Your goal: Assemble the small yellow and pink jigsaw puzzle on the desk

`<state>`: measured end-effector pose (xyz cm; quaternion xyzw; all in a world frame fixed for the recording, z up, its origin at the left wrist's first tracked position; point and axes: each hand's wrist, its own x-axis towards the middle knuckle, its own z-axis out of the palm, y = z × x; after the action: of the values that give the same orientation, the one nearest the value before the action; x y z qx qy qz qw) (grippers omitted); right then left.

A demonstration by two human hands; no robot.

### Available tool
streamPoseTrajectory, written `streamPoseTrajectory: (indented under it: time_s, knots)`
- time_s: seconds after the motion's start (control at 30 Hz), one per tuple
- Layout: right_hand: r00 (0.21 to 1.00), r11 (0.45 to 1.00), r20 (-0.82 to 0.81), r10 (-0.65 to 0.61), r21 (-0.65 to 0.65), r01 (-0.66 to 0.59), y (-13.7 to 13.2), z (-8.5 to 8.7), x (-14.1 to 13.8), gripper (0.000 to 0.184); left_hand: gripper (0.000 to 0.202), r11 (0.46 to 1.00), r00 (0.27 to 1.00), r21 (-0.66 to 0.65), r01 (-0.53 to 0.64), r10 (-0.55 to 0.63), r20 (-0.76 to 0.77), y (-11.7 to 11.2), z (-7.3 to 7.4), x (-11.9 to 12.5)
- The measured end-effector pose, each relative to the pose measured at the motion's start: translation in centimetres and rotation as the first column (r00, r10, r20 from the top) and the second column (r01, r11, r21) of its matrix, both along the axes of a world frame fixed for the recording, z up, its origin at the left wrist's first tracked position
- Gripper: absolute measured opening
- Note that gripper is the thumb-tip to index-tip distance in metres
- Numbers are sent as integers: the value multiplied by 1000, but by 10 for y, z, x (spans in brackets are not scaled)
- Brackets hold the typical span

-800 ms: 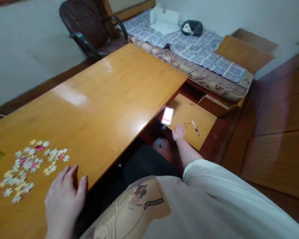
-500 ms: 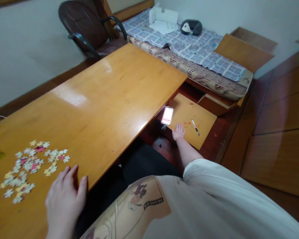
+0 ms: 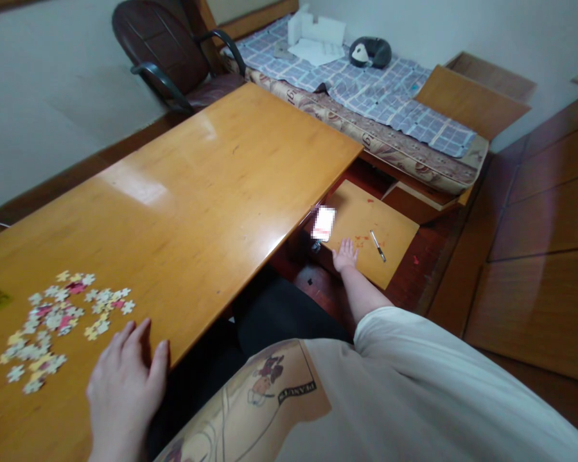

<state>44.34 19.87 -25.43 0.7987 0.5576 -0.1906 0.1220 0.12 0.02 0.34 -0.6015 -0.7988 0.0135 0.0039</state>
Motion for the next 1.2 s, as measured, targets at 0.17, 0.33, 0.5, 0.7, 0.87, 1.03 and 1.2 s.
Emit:
streamPoseTrajectory:
  time_s: [0.17, 0.33, 0.5, 0.7, 0.87, 1.03, 1.2]
  knots:
    - [1000, 1000, -1, -3, -6, 3, 0, 0, 0, 68, 68, 1000, 1000, 4, -6, 6, 7, -1, 1, 1]
    - [1000, 1000, 1, -3, -1, 3, 0, -1, 0, 68, 68, 1000, 1000, 6, -7, 7, 10, -1, 1, 0]
    - [1000, 1000, 2, -6, 2, 6, 0, -1, -1, 68, 69, 1000, 1000, -19, -20, 20, 3, 1, 2, 2]
    - [1000, 1000, 4, -6, 3, 6, 0, 0, -1, 68, 66, 1000, 1000, -10, -25, 25, 10, 2, 4, 4]
    - [1000, 1000, 6, -4, 6, 4, 0, -1, -1, 68, 63, 1000, 1000, -12, -22, 22, 15, 0, 4, 3]
    - [1000, 1000, 7, -6, 5, 6, 0, -2, 0, 68, 64, 999, 1000, -17, -28, 28, 12, 1, 4, 4]
    - [1000, 1000, 9, -5, 3, 5, 0, -3, 0, 68, 67, 999, 1000, -22, -26, 26, 7, 1, 5, 4]
